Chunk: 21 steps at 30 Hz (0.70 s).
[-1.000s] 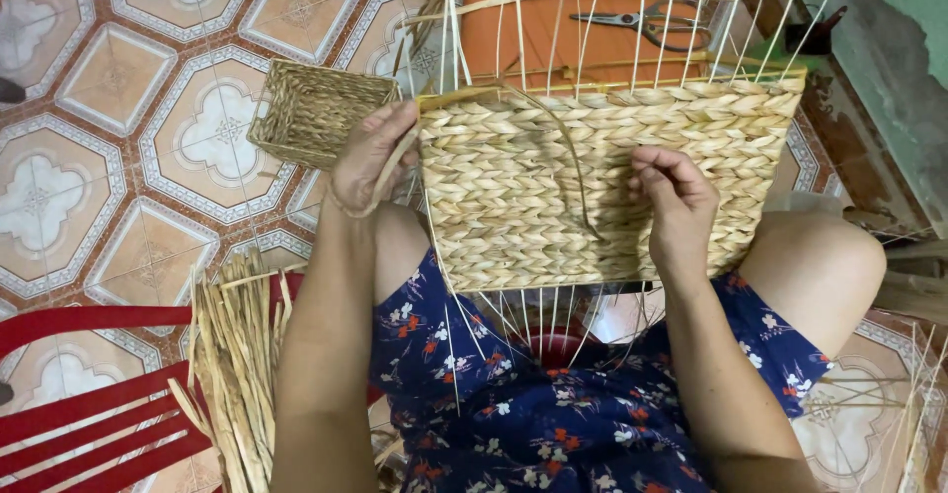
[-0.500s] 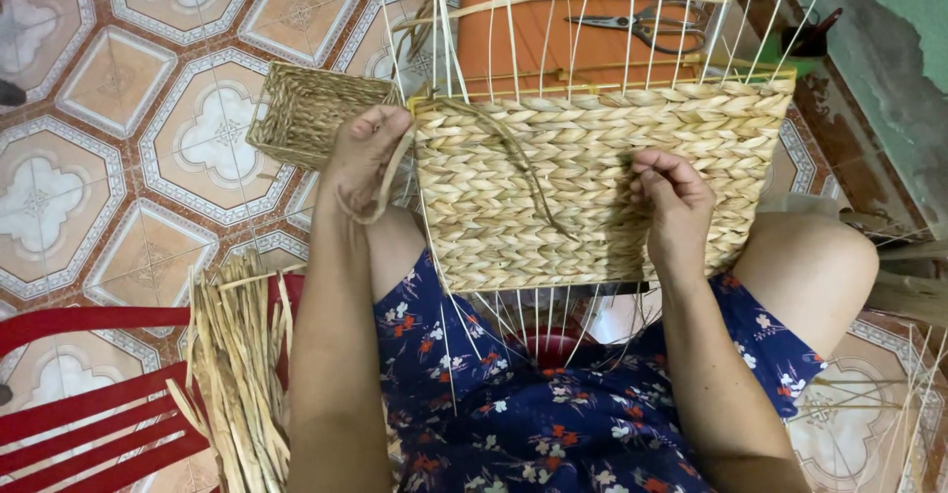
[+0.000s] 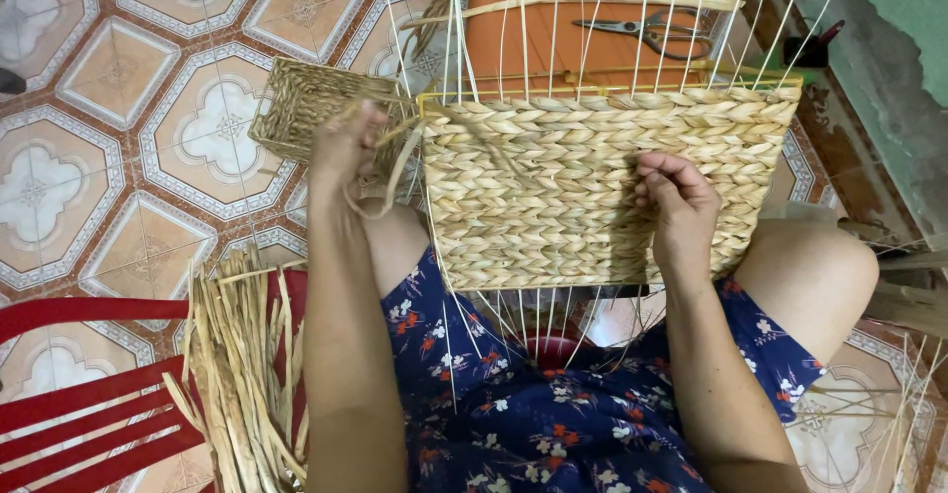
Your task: The person weaves a basket by hand, threading dried plant fibers through a frame of vertical stalks. They pull each fiber tight and incorporate new ones to build the basket's walls, occasionally trimming excess material with shears.
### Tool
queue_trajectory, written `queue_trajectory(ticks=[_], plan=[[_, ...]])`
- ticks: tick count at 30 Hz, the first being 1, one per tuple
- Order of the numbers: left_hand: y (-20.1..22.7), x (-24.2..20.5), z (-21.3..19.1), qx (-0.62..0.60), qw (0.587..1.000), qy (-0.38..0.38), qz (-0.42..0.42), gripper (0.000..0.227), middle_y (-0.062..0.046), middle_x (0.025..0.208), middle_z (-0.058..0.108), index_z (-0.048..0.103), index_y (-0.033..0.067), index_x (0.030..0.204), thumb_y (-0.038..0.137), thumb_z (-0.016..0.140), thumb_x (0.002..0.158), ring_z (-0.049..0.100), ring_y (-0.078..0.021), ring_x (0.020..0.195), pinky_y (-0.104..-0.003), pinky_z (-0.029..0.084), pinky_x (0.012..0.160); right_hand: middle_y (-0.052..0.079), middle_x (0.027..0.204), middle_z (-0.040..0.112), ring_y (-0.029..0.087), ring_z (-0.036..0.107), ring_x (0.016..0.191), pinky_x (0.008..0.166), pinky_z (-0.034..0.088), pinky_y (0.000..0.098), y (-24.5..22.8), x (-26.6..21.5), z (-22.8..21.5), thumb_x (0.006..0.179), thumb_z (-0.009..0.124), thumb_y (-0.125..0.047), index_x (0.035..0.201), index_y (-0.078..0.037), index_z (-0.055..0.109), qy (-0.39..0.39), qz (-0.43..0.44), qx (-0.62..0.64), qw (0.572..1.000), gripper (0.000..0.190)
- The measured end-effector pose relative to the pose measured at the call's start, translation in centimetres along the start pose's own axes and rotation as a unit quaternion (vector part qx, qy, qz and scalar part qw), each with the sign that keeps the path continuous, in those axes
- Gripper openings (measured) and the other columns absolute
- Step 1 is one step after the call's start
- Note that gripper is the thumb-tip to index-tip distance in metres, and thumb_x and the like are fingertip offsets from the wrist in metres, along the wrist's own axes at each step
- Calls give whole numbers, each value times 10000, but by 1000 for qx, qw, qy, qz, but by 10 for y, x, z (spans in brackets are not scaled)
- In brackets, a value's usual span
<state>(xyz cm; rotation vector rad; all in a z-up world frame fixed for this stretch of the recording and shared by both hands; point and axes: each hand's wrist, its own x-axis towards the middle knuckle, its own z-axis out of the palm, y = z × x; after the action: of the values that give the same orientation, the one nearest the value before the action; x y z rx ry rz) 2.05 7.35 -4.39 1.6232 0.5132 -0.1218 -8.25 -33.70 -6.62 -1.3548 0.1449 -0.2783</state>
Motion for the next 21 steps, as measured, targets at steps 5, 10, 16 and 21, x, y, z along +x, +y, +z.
queue_trajectory(ticks=[5,10,16,21], plan=[[-62,69,-39,-514,856,47,23,235,-21,741,589,603,64,1019,281,522,1056,412,-75,488,-238,336,393,26,1021,707,69,618,824,738,510,205,2,1,-1,1025,581,37,1160,0,702,2,-6,-3,1000,186],[-20,30,-32,-605,784,131,47,301,18,656,511,628,88,1014,349,487,1062,375,-72,452,-217,294,383,25,1023,708,66,612,830,754,508,199,-5,-3,9,1032,578,42,1163,2,706,-2,-15,-19,1000,187],[-32,45,-55,-482,866,128,43,654,42,580,420,577,57,916,704,487,948,309,-65,386,-215,257,330,23,1057,693,64,624,884,800,521,200,-22,-6,35,1029,560,51,1156,4,710,-49,-59,-111,991,202],[-36,46,-63,-627,752,200,37,817,-168,943,626,574,-120,1299,614,595,941,602,-182,675,-267,560,580,53,1105,694,99,660,1007,887,573,245,-45,3,81,1032,598,-13,1166,-44,715,-167,-112,-191,961,180]])
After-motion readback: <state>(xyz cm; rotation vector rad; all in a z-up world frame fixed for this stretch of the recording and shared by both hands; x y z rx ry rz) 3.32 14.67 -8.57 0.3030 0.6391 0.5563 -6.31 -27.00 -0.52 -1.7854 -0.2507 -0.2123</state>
